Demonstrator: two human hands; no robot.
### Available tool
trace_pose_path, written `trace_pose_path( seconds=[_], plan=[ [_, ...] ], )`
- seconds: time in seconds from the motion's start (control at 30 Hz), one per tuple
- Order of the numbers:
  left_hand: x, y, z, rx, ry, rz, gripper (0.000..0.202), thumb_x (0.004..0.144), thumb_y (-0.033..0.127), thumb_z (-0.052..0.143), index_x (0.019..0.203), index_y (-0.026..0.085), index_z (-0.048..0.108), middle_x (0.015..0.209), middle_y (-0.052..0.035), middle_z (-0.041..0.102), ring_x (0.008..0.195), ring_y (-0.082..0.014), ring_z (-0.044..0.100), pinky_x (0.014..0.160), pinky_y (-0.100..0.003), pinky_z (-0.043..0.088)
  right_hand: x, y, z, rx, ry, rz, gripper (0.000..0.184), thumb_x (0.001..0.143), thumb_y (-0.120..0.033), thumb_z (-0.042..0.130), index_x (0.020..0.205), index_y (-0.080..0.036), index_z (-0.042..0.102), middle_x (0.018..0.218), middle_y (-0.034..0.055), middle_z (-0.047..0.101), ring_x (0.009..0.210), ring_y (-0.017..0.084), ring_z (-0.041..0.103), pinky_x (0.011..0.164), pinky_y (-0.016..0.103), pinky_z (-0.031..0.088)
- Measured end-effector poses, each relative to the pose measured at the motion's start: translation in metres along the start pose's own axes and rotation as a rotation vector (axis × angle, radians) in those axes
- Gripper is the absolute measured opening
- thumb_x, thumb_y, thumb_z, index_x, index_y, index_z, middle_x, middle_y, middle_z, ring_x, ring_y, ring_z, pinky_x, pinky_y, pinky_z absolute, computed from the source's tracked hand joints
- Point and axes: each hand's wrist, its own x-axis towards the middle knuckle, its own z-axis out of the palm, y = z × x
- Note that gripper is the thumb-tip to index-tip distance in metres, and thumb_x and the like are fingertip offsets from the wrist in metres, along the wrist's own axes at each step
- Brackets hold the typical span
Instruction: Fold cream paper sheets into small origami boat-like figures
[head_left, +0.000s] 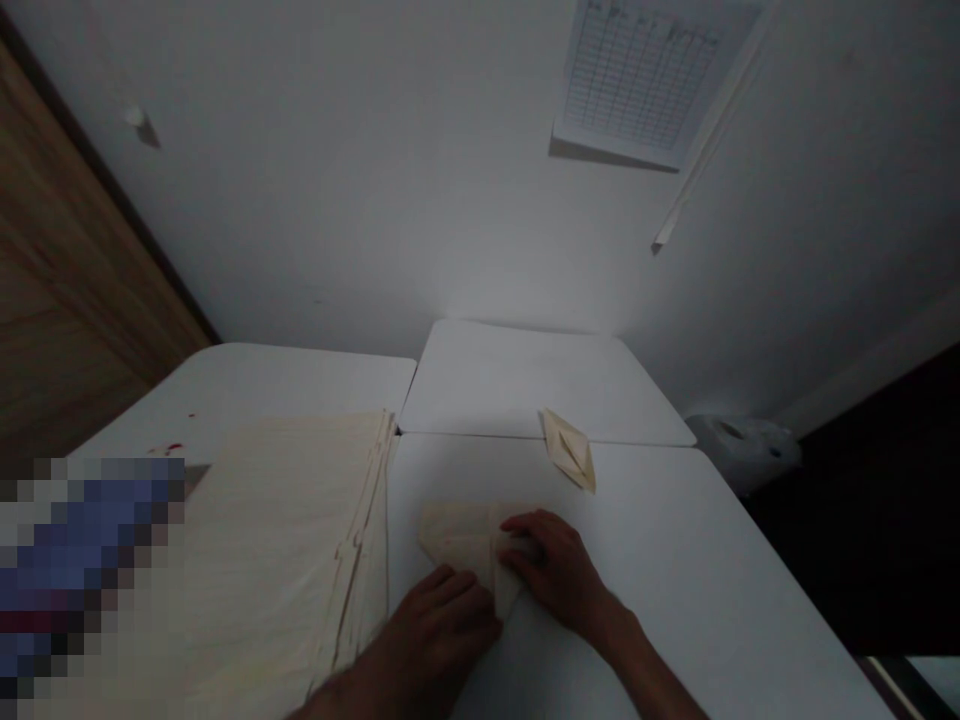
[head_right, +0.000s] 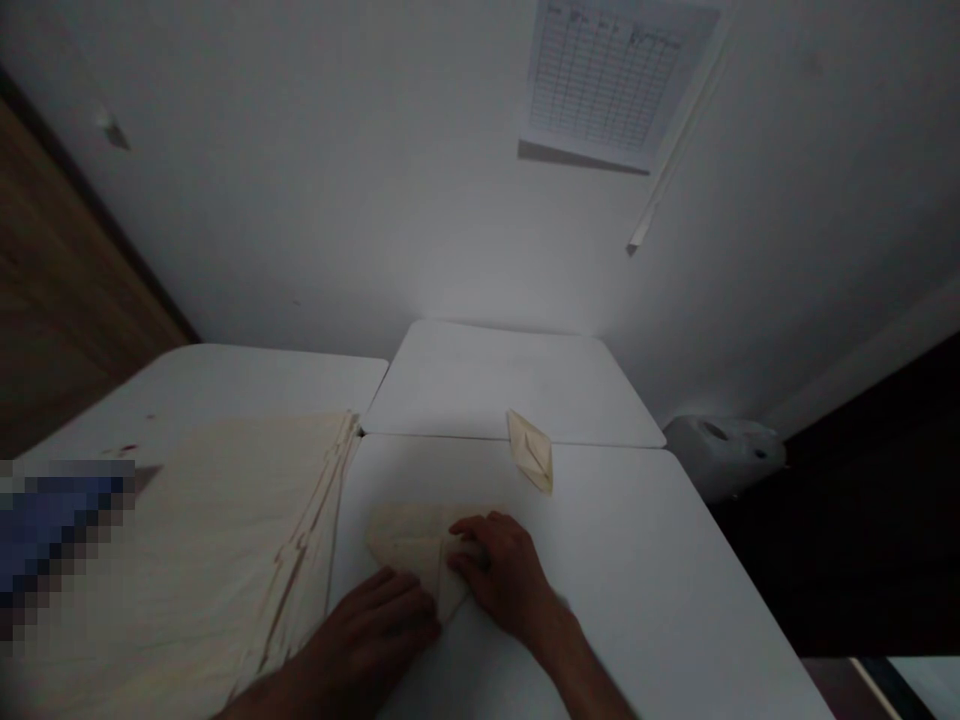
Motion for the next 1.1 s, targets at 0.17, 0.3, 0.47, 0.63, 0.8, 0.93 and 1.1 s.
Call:
trace_pose_path(
  seconds=[0.17, 0.3, 0.47, 0.63, 0.8, 0.93, 1.1],
  plan=[
    [0.001, 0.002, -0.002, 0.003, 0.001, 0.015, 0.016, 0.083, 0.007, 0.045, 0.077, 0.019, 0.055, 0.081, -0.0043, 0.059, 0.073, -0.0184, 0.054, 0.066, -0.032, 0.043, 0.000, -0.001, 0.001, -0.036, 0.001, -0.007, 0.025, 0.079, -0.018, 0.068, 0.102, -0.023, 0.062, 0.093, 0.0028, 0.067, 0.091, 0.020, 0.060, 0.086, 0.034, 0.045],
    [0.000, 0.004, -0.004, -0.014, -0.004, -0.003, 0.014, 0.080, 0.009, 0.046, 0.078, 0.019, 0.055, 0.081, -0.0046, 0.060, 0.073, -0.0185, 0.054, 0.066, -0.031, 0.045, 0.000, -0.001, 0.004, -0.045, 0.026, -0.003, 0.024, 0.079, -0.020, 0.067, 0.102, -0.023, 0.062, 0.093, 0.0036, 0.067, 0.089, 0.019, 0.060, 0.084, 0.034, 0.045],
    [0.000, 0.000, 0.004, -0.044, 0.016, -0.074, 0.015, 0.084, 0.011, 0.046, 0.080, 0.019, 0.057, 0.077, -0.0033, 0.060, 0.071, -0.0181, 0.055, 0.063, -0.029, 0.047, 0.001, -0.001, 0.006, -0.030, 0.038, 0.025, 0.027, 0.078, -0.018, 0.068, 0.103, -0.023, 0.061, 0.094, 0.0039, 0.066, 0.088, 0.020, 0.059, 0.083, 0.035, 0.046],
    [0.002, -0.006, 0.014, 0.023, 0.076, -0.136, 0.022, 0.092, 0.015, 0.045, 0.075, 0.019, 0.059, 0.075, -0.0032, 0.059, 0.069, -0.0164, 0.056, 0.059, -0.025, 0.048, 0.001, -0.001, 0.007, -0.017, 0.038, 0.012, 0.028, 0.078, -0.016, 0.067, 0.104, -0.023, 0.060, 0.092, 0.0035, 0.065, 0.089, 0.020, 0.059, 0.083, 0.035, 0.045],
    [0.003, -0.005, 0.011, 0.031, 0.101, -0.123, 0.022, 0.091, 0.014, 0.044, 0.079, 0.019, 0.060, 0.102, -0.0084, 0.062, 0.082, -0.0189, 0.059, 0.068, -0.032, 0.054, 0.002, -0.001, 0.009, -0.031, 0.077, -0.016, 0.030, 0.077, -0.015, 0.067, 0.105, -0.023, 0.059, 0.093, 0.0032, 0.066, 0.091, 0.020, 0.058, 0.087, 0.037, 0.044],
    [0.000, -0.004, 0.012, 0.011, 0.058, -0.133, 0.015, 0.088, 0.012, 0.048, 0.081, 0.019, 0.060, 0.101, -0.0075, 0.063, 0.083, -0.0210, 0.059, 0.071, -0.036, 0.055, 0.004, -0.003, 0.010, -0.062, 0.080, -0.021, 0.030, 0.077, -0.017, 0.068, 0.105, -0.023, 0.059, 0.090, 0.0030, 0.066, 0.091, 0.022, 0.058, 0.087, 0.038, 0.043],
    [-0.003, -0.003, 0.015, -0.014, 0.068, -0.161, 0.011, 0.087, 0.011, 0.050, 0.085, 0.018, 0.059, 0.108, -0.0086, 0.061, 0.092, -0.0232, 0.059, 0.077, -0.039, 0.056, 0.007, -0.009, 0.008, -0.045, 0.083, 0.014, 0.028, 0.077, -0.013, 0.068, 0.103, -0.021, 0.061, 0.089, 0.0034, 0.066, 0.089, 0.022, 0.057, 0.084, 0.036, 0.044]
  ],
)
